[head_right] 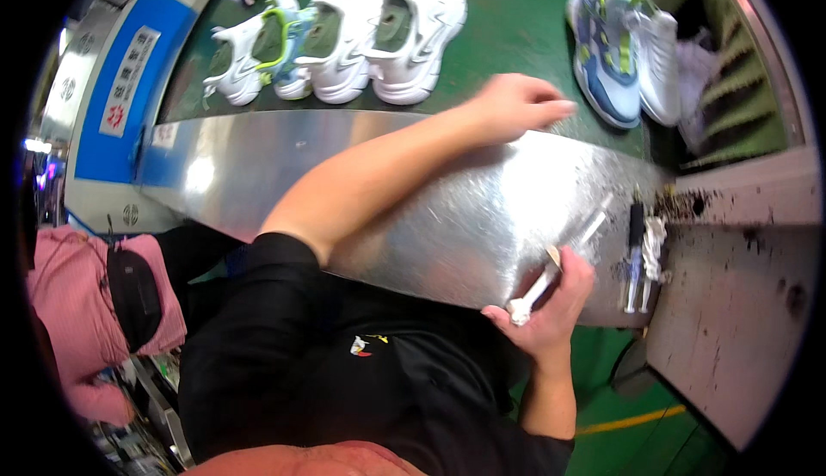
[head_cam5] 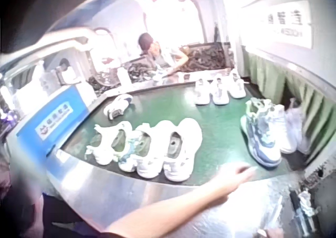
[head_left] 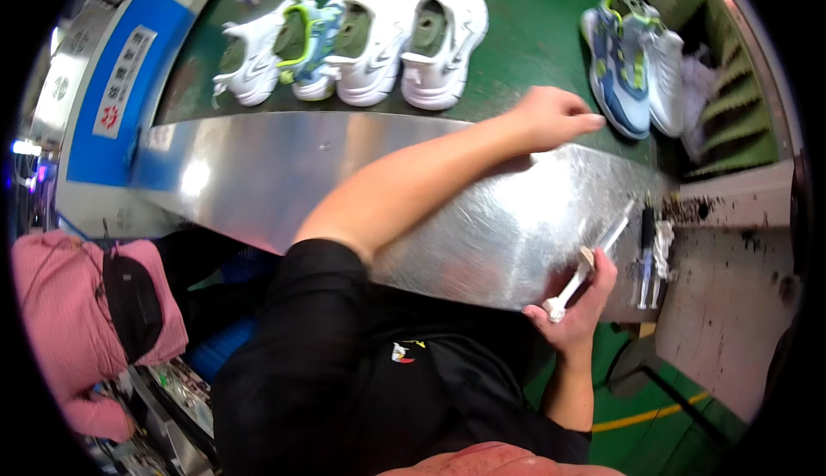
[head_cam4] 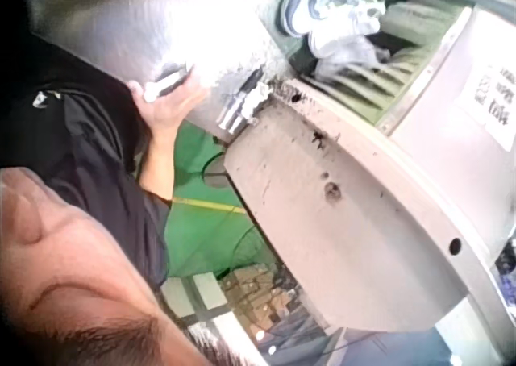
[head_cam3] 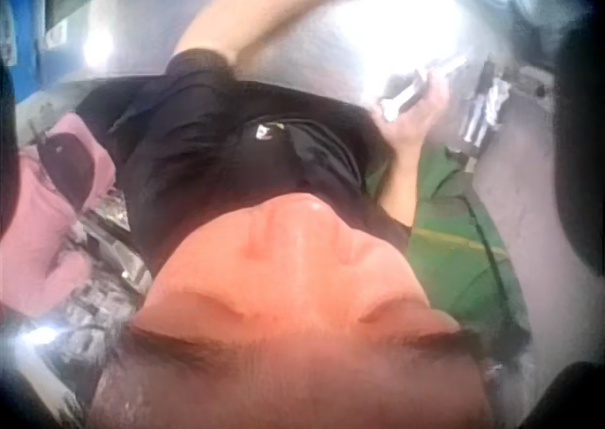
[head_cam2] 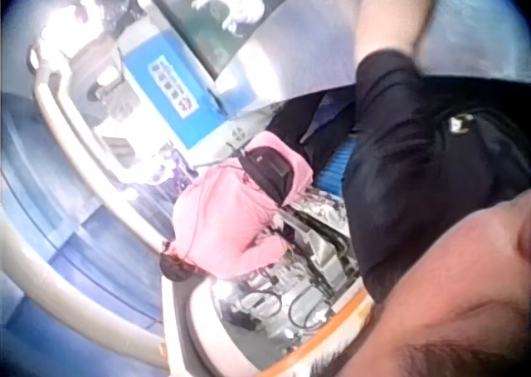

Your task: The person applies a liquid substance from a syringe along the seams of several white and blue sneakers on a metal workbench. The person handles each shoe one at a time, rotating it to access different edges, and places each shoe back on the table after treatment.

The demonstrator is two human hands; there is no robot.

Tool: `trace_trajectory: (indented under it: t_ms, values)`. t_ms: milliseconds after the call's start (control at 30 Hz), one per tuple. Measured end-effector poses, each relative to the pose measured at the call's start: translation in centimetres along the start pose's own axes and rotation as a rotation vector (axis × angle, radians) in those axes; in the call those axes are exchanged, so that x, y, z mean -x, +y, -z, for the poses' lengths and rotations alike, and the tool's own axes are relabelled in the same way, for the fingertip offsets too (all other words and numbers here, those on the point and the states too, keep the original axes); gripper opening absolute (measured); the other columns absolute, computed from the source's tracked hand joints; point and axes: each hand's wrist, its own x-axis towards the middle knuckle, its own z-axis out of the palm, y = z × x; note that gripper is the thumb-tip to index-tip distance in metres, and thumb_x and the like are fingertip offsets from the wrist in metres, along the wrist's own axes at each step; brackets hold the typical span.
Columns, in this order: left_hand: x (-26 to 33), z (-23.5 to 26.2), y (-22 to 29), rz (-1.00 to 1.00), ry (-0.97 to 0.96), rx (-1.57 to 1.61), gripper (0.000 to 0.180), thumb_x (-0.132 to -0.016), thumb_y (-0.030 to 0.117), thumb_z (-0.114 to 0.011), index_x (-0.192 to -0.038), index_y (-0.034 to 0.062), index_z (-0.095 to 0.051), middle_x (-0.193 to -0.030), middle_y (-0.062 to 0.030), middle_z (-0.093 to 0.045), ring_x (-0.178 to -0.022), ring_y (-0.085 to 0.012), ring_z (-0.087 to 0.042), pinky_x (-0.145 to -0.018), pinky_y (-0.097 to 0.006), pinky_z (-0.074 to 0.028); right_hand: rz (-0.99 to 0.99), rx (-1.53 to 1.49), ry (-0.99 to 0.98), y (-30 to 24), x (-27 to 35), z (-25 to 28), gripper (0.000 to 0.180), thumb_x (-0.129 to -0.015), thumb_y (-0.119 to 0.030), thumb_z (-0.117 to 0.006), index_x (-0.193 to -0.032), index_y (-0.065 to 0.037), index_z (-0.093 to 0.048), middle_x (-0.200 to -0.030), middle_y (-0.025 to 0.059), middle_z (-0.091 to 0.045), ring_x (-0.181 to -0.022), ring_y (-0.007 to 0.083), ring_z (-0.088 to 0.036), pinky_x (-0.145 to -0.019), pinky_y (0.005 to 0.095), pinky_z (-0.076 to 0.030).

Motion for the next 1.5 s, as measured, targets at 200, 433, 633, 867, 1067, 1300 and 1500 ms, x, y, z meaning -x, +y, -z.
trace_trajectory:
  t_ms: [200,433,633,867,1067,1300,1500]
  values:
    - [14.3,9.1,-6.2,-0.151,0.559,0.351,0.043,-0.079,0.000,-0.064,-0.114,0.0037,-0.041,-0.099,-0.0046,-0.047,-0.087,-0.0139,-0.050,-0.078,-0.028,-0.046,0.047,-0.064,0.006,0.5,-0.6,0.5,0.109,-0.057,-0.073,-0.068,-0.127,0.004,-0.038,-0.106,0.0185,-0.049,-0.090,0.0321,-0.047,-0.080,0.0424,-0.037]
    - [8.4,11.2,-6.2,-0.076,0.519,-0.105,0.080,-0.076,0.011,-0.074,-0.139,-0.0012,-0.026,-0.129,-0.0149,-0.045,-0.118,-0.0225,-0.046,-0.101,-0.034,-0.036,-0.242,-0.333,-0.173,-0.9,1.7,2.6,0.108,-0.057,-0.050,-0.084,-0.133,0.004,-0.031,-0.118,0.0172,-0.041,-0.102,0.0287,-0.045,-0.089,0.0377,-0.038]
    - [6.2,12.3,-5.6,-0.072,0.570,0.196,0.077,-0.073,0.004,-0.075,-0.138,0.0062,-0.033,-0.121,-0.0101,-0.053,-0.106,-0.0181,-0.054,-0.091,-0.029,-0.045,-0.327,-0.633,-0.138,-1.1,4.9,3.5,0.116,-0.055,-0.052,-0.085,-0.137,0.001,-0.023,-0.124,0.0114,-0.037,-0.112,0.0209,-0.041,-0.096,0.0353,-0.034]
    - [15.8,14.6,-1.6,-0.020,0.404,0.411,0.080,-0.071,-0.001,-0.061,-0.143,0.0042,-0.028,-0.135,-0.0120,-0.044,-0.119,-0.0206,-0.048,-0.101,-0.031,-0.038,-0.373,-0.754,-0.148,-1.1,6.1,4.2,0.118,-0.053,-0.054,-0.085,-0.138,0.000,-0.022,-0.123,0.0109,-0.039,-0.111,0.0206,-0.041,-0.097,0.0344,-0.033]
    - [26.5,6.8,-0.4,-0.142,0.273,-0.509,0.093,-0.068,0.019,-0.075,-0.142,-0.0009,-0.023,-0.142,-0.0182,-0.029,-0.131,-0.0306,-0.032,-0.105,-0.040,-0.030,-0.280,-0.417,-0.274,-0.8,5.3,5.4,0.112,-0.055,-0.065,-0.077,-0.133,0.001,-0.032,-0.112,0.0132,-0.043,-0.094,0.0235,-0.044,-0.080,0.0339,-0.039]
    - [20.6,11.5,-3.4,0.128,0.325,0.556,0.070,-0.081,0.018,-0.060,-0.141,0.0020,-0.029,-0.136,-0.0110,-0.038,-0.108,-0.0191,-0.051,-0.089,-0.029,-0.045,-0.289,-0.343,-0.311,-1.3,6.1,6.5,0.119,-0.056,-0.069,-0.074,-0.136,0.006,-0.026,-0.119,0.0165,-0.045,-0.107,0.0262,-0.045,-0.092,0.0382,-0.038]
    - [9.6,15.1,-6.3,0.460,0.184,-0.098,0.052,-0.088,0.042,-0.056,-0.111,-0.0044,-0.057,-0.091,-0.0081,-0.063,-0.077,-0.0142,-0.057,-0.064,-0.027,-0.046,-0.531,-0.451,-0.247,-3.4,6.7,6.9,0.126,-0.058,-0.073,-0.070,-0.141,0.006,-0.019,-0.127,0.0161,-0.041,-0.116,0.0241,-0.042,-0.101,0.0368,-0.030]
